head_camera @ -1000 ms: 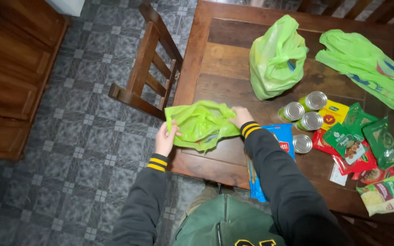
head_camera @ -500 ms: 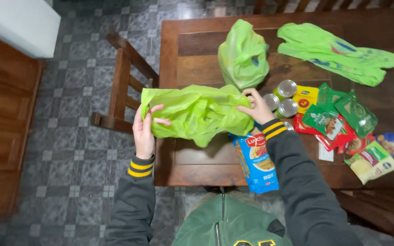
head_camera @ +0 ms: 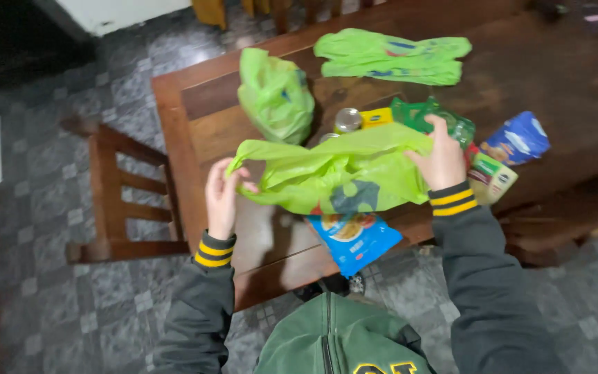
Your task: Unpacking various grocery items from plastic bags onto a wooden table.
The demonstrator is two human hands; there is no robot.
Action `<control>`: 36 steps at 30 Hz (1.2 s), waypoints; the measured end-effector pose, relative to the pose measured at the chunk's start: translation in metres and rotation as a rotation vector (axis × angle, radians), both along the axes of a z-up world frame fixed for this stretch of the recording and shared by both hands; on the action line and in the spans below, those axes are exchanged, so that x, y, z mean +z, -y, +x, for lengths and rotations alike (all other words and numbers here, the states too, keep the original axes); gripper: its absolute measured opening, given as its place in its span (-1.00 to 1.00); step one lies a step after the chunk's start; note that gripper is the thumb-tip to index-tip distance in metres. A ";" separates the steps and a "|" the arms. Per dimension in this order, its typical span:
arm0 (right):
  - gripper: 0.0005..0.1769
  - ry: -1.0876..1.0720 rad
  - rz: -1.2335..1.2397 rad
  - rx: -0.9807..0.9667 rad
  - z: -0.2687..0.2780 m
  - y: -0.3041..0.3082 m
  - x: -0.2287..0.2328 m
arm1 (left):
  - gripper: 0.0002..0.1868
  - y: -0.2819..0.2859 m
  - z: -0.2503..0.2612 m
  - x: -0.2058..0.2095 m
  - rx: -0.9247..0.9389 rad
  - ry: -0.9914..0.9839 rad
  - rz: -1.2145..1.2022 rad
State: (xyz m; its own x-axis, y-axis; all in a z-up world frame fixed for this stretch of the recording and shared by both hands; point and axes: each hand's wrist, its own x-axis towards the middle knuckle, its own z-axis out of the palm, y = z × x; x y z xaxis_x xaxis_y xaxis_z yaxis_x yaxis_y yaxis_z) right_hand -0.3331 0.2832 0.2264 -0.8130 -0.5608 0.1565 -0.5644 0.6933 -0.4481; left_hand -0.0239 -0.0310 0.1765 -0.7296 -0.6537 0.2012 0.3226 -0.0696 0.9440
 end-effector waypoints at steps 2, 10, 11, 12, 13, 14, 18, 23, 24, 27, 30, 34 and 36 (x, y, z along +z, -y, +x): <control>-0.14 0.011 -0.145 -0.005 0.021 -0.010 0.018 | -0.77 -0.032 -0.032 0.001 -0.150 0.023 0.014; -0.43 0.773 -0.799 0.406 0.088 -0.050 0.026 | -0.43 -0.201 -0.118 0.076 -0.524 0.010 -0.308; -0.48 0.596 -0.670 0.394 0.096 -0.057 0.042 | -0.44 -0.211 -0.122 0.076 -0.518 0.092 -0.328; -0.52 0.421 -0.539 0.379 0.103 -0.064 0.058 | -0.45 -0.219 -0.127 0.076 -0.512 0.173 -0.348; -0.52 0.417 -0.539 0.375 0.097 -0.078 0.055 | -0.45 -0.223 -0.132 0.073 -0.516 0.169 -0.349; -0.67 0.299 -0.584 0.321 0.091 -0.091 0.053 | -0.57 -0.227 -0.136 0.070 -0.578 0.201 -0.248; -0.75 0.032 -0.698 0.045 0.038 -0.148 0.018 | -0.75 -0.228 -0.136 0.053 -0.772 0.154 0.025; -0.55 0.614 -0.899 -0.106 -0.023 -0.191 -0.050 | -0.81 -0.234 -0.136 0.057 -0.769 0.152 -0.078; -0.56 0.612 -0.884 -0.093 -0.025 -0.192 -0.065 | -0.86 -0.233 -0.137 0.049 -0.736 0.157 -0.165; -0.56 0.606 -0.840 -0.045 -0.040 -0.204 -0.109 | -0.76 -0.227 -0.141 0.007 -0.689 0.244 -0.265; -0.57 0.599 -0.800 -0.002 -0.059 -0.211 -0.154 | -0.86 -0.226 -0.133 0.046 -0.704 0.273 -0.238; -0.58 0.587 -0.750 0.043 -0.065 -0.230 -0.166 | -0.73 -0.186 -0.116 0.054 -0.638 0.225 -0.315; -0.59 0.572 -0.728 0.071 -0.071 -0.236 -0.139 | -0.62 -0.155 -0.105 0.044 -0.451 0.216 -0.439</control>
